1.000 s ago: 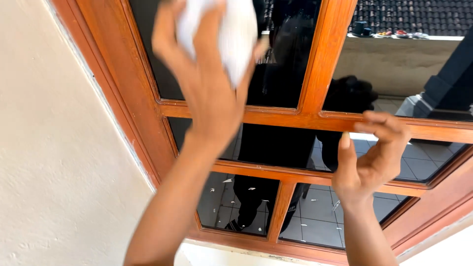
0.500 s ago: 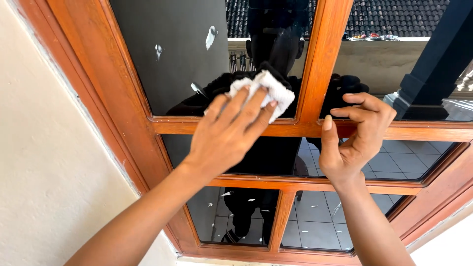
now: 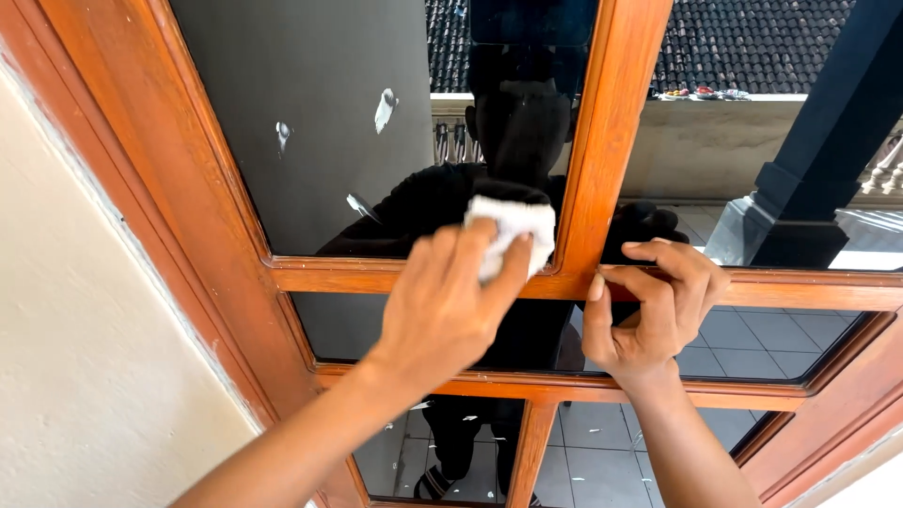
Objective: The person wipes the glass panes and frame of a wooden door clean with a cloth, alternating between hands and occasionally unfolding and folding the cloth.
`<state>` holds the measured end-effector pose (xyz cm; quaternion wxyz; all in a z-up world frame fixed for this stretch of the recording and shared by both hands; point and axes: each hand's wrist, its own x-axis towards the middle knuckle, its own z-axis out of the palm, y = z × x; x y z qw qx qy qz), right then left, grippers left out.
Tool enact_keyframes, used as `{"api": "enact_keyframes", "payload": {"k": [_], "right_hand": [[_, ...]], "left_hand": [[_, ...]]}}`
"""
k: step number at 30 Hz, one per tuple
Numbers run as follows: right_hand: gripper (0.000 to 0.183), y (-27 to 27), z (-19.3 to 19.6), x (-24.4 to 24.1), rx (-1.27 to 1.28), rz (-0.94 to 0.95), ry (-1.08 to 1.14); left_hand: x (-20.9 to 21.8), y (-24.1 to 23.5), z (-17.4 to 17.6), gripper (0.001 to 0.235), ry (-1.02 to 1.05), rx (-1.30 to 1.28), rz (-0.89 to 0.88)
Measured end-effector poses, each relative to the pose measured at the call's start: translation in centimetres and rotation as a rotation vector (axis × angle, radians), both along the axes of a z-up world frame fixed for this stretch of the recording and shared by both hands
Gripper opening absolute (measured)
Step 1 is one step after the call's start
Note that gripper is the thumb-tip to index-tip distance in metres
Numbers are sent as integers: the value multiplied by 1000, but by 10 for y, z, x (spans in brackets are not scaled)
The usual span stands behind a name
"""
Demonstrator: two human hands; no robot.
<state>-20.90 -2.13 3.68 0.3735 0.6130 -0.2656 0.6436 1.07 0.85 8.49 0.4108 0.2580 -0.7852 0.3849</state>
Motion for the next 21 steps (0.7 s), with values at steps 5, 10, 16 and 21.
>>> {"api": "enact_keyframes", "payload": {"k": [5,10,16,21], "right_hand": [[8,1,-4,0,17,28,-19],[10,-1,-8,0,21,35,-52],[11,-3,-5,1,-17,51,-48],[13,-2,-7,1,-13,64,-51]], "left_hand": [[-2,-5,83,30,161,-295,132],[-9,-14,47,31,159,-204,50],[16,-7,76,33,40,-236,110],[3,-5,56,37,142,-218,126]]}}
